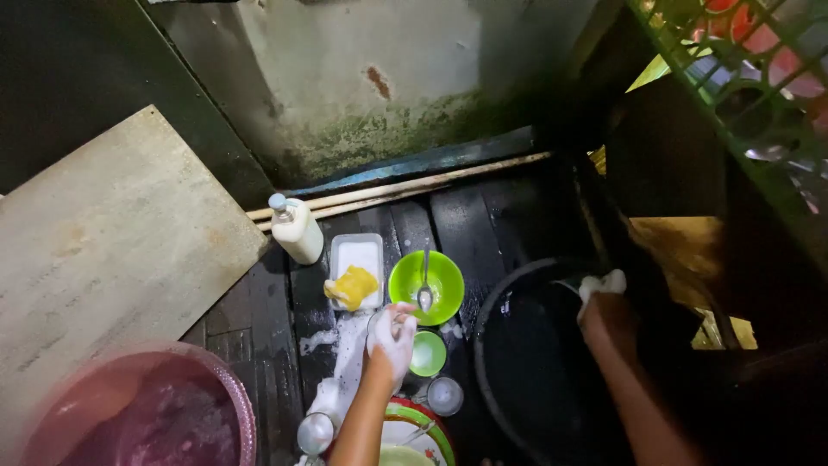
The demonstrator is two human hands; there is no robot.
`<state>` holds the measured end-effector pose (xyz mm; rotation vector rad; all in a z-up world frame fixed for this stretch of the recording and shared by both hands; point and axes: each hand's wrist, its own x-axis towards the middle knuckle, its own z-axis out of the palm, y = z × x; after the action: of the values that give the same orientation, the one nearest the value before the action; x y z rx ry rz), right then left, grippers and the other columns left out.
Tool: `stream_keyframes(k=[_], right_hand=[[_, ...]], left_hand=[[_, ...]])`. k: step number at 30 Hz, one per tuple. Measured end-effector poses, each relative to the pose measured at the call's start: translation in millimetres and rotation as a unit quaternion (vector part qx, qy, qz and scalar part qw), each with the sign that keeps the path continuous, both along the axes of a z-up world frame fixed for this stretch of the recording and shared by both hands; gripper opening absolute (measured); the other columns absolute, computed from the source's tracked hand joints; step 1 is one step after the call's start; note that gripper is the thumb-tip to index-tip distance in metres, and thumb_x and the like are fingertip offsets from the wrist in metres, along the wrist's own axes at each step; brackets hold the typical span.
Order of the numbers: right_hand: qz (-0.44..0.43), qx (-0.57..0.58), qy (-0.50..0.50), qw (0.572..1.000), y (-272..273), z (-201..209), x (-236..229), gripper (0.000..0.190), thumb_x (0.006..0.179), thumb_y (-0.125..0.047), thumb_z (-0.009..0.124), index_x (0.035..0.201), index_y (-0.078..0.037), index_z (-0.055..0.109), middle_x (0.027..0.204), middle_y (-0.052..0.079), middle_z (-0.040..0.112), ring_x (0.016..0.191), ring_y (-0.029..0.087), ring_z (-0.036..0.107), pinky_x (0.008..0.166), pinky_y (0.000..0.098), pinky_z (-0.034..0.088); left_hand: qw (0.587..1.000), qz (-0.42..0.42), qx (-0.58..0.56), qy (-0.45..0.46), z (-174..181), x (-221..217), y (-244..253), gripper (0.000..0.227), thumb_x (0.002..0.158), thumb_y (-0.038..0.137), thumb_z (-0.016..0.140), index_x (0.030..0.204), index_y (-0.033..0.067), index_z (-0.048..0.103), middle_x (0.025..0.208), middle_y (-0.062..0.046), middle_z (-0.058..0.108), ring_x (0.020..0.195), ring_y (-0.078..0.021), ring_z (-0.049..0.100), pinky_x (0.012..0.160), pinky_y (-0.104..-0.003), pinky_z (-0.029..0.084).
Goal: Washing various dishes including bowls, plates, and cups by hand using a sponge and soap in a basin.
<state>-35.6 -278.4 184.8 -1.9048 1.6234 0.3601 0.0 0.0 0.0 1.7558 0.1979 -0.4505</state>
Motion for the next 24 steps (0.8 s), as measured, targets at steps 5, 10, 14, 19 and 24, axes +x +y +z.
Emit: stream_keyframes(k=[5, 10, 14, 19, 24], right_hand=[[0.181, -0.067, 0.169, 0.966, -19.5, -74.8, -12.7, 0.04, 0.103, -0.021, 0.061, 0.141, -0.018, 0.049, 0.122, 0.013, 0.068, 0.106, 0.027, 0.071, 0.09, 0.0413, 0.059], [-0.029, 0.009, -0.034, 0.999, -85.7, -199.8, -44.5, 0.026, 0.106, -0.017, 0.058, 0.129, -0.007, 0.062, 0.104, 0.017, 0.068, 0.088, 0.026, 0.068, 0.078, 0.0369, 0.056], [-0.003, 0.05, -0.113, 0.992, -48.6, -117.9, -49.9, 0.025, 0.104, -0.007, 0.057, 0.129, -0.007, 0.059, 0.088, 0.017, 0.07, 0.066, 0.024, 0.065, 0.053, 0.0294, 0.05], [-0.07, 0.102, -0.128, 0.984, -11.0, -78.9, -46.3, 0.023, 0.106, -0.018, 0.059, 0.125, -0.007, 0.066, 0.092, 0.017, 0.069, 0.078, 0.025, 0.065, 0.069, 0.0359, 0.051], [-0.068, 0.125, -0.37, 0.918, 17.6, -98.3, -49.1, 0.005, 0.097, 0.004, 0.059, 0.098, -0.001, 0.057, 0.066, 0.018, 0.057, 0.041, 0.025, 0.055, 0.029, 0.0319, 0.037]], left_hand=[[0.997, 0.011, 0.06, 0.048, 7.1, 4.3, 3.7, 0.022, 0.091, 0.023, 0.057, 0.108, 0.0229, 0.071, 0.1, -0.001, 0.072, 0.087, -0.014, 0.07, 0.083, -0.028, 0.054], [1.0, 0.015, 0.023, 0.013, 0.0, 1.5, -0.8, 0.02, 0.09, 0.017, 0.057, 0.105, 0.0185, 0.071, 0.096, -0.004, 0.073, 0.082, -0.0134, 0.07, 0.078, -0.027, 0.055], [0.997, -0.016, 0.027, 0.077, 41.3, -5.0, -9.9, 0.023, 0.093, 0.018, 0.052, 0.108, 0.023, 0.069, 0.102, 0.0, 0.076, 0.086, -0.0101, 0.071, 0.078, -0.026, 0.054], [0.978, -0.07, 0.063, 0.184, 92.5, -22.6, -23.7, 0.02, 0.105, 0.023, 0.048, 0.116, 0.0256, 0.064, 0.12, 0.003, 0.075, 0.096, -0.0109, 0.07, 0.075, -0.026, 0.06], [0.983, -0.066, -0.09, 0.145, -2.5, -62.3, -55.8, 0.019, 0.102, 0.016, 0.051, 0.115, 0.0146, 0.064, 0.095, -0.006, 0.07, 0.065, -0.0115, 0.063, 0.051, -0.024, 0.055]])
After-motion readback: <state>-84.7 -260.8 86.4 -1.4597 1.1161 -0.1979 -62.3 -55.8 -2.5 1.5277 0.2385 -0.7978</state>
